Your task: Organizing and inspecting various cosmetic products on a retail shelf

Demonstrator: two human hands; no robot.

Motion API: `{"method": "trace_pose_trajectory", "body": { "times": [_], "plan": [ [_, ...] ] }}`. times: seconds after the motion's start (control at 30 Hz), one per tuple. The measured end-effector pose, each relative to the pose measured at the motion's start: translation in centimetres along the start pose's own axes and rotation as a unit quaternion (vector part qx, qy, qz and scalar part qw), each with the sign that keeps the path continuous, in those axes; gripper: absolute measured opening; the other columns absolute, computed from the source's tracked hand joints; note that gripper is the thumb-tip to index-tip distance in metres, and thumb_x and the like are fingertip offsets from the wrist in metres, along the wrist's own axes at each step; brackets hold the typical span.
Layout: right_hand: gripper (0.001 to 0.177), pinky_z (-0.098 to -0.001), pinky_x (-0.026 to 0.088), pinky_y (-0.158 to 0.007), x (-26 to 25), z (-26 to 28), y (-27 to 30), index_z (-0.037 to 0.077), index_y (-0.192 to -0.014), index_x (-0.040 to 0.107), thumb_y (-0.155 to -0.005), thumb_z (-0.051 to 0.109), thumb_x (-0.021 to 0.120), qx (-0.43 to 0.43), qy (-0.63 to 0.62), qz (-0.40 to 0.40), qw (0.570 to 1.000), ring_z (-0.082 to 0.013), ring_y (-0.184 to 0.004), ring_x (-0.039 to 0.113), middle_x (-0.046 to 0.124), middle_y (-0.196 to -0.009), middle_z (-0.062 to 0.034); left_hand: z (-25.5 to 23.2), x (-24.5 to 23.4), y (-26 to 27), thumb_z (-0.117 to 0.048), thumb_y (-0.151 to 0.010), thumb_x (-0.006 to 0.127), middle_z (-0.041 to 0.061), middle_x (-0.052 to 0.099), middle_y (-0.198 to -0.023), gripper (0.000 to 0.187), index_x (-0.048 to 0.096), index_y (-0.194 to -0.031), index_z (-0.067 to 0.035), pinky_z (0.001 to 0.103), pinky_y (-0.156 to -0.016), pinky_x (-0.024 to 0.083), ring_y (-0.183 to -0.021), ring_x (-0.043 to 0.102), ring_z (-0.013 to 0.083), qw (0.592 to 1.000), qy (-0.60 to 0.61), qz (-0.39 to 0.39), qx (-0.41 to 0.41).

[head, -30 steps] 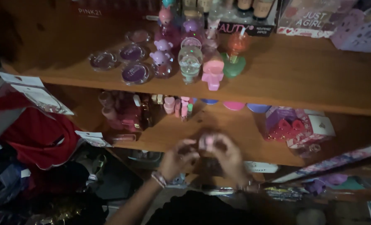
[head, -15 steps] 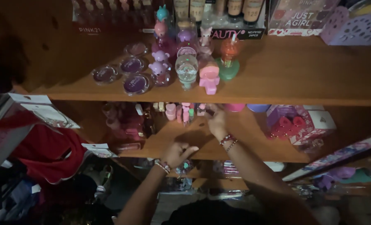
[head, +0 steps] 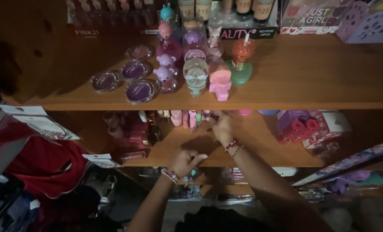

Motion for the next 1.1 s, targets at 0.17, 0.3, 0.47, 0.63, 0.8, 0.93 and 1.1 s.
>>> {"method": "trace_pose_trajectory", "body": {
  "times": [0.17, 0.3, 0.47, 0.63, 0.8, 0.93, 1.1],
  "plan": [
    [0.024, -0.0399, 0.058, -0.093, -0.2, -0.8, -0.5, 0.007, -0.107, 0.078, -0.085, 0.015, 0.083, 0.015, 0.032, -0.001, 0.999, -0.0328, -0.109, 0.071, 0.077, -0.104, -0.0157, 0.1, -0.1, 0.0, -0.046, -0.098, 0.068, 0.003, 0.069, -0.054, 0.044, 0.070, -0.065, -0.016, 0.032, -0.055, 0.051, -0.052, 0.065, 0.0263, 1.000, 0.011, 0.009, 0.026],
    [0.025, -0.0405, 0.059, -0.091, -0.9, 2.7, 1.2, 0.006, -0.106, 0.078, -0.083, 0.015, 0.085, 0.015, 0.015, -0.007, 1.000, -0.0346, -0.107, 0.072, 0.077, -0.103, -0.0170, 0.0, -0.2, 0.1, -0.048, -0.097, 0.069, 0.008, 0.069, -0.057, 0.045, 0.070, -0.065, -0.016, 0.035, -0.055, 0.052, -0.053, 0.065, 0.0311, 0.999, 0.007, 0.009, 0.037],
    [0.026, -0.0411, 0.059, -0.092, -0.8, 2.5, 0.9, 0.006, -0.107, 0.078, -0.083, 0.016, 0.085, 0.013, 0.003, -0.006, 1.000, -0.0343, -0.109, 0.071, 0.077, -0.105, -0.0169, -0.5, -0.6, 0.1, -0.049, -0.096, 0.069, 0.006, 0.069, -0.056, 0.046, 0.069, -0.065, -0.016, 0.036, -0.055, 0.053, -0.055, 0.067, 0.0316, 0.999, 0.005, 0.009, 0.038],
    [0.026, -0.0397, 0.060, -0.089, -1.2, 3.7, 1.5, 0.007, -0.108, 0.078, -0.085, 0.016, 0.083, 0.011, 0.008, 0.006, 1.000, -0.0342, -0.108, 0.071, 0.076, -0.104, -0.0171, 0.7, 0.2, 0.1, -0.048, -0.099, 0.067, 0.006, 0.067, -0.055, 0.047, 0.067, -0.063, -0.016, 0.032, -0.053, 0.051, -0.052, 0.066, 0.0284, 0.999, 0.008, 0.002, 0.050],
    [0.026, -0.0397, 0.061, -0.088, -1.3, 3.8, 1.7, 0.007, -0.108, 0.078, -0.085, 0.015, 0.084, -0.004, 0.017, 0.007, 1.000, -0.0361, -0.105, 0.072, 0.075, -0.102, -0.0190, -0.1, -0.4, 0.1, -0.047, -0.099, 0.066, 0.007, 0.068, -0.055, 0.047, 0.067, -0.063, -0.016, 0.035, -0.055, 0.052, -0.054, 0.067, 0.0315, 0.999, 0.001, 0.009, 0.050],
    [0.026, -0.0382, 0.061, -0.086, -1.0, 2.8, 1.4, 0.007, -0.108, 0.078, -0.085, 0.017, 0.083, 0.004, 0.031, 0.009, 0.999, -0.0342, -0.103, 0.073, 0.075, -0.100, -0.0181, -0.4, -0.5, 0.1, -0.049, -0.098, 0.066, 0.007, 0.068, -0.054, 0.049, 0.066, -0.063, -0.015, 0.035, -0.055, 0.052, -0.055, 0.068, 0.0325, 0.999, -0.006, 0.009, 0.049],
    [0.026, -0.0396, 0.062, -0.085, -1.0, 2.2, 0.8, 0.006, -0.107, 0.078, -0.086, 0.020, 0.083, 0.004, 0.044, 0.009, 0.999, -0.0351, -0.102, 0.073, 0.075, -0.099, -0.0185, -0.3, -0.6, -0.1, -0.050, -0.099, 0.065, 0.006, 0.069, -0.055, 0.050, 0.067, -0.064, -0.014, 0.036, -0.056, 0.053, -0.056, 0.068, 0.0327, 0.999, -0.009, 0.020, 0.046]
  ]
}}
Point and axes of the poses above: each hand's wrist, its own y-axis away from the middle knuckle, its own x-axis out of the palm, z = x × y, the point moved 2 cm from there along -y, towards the middle knuckle
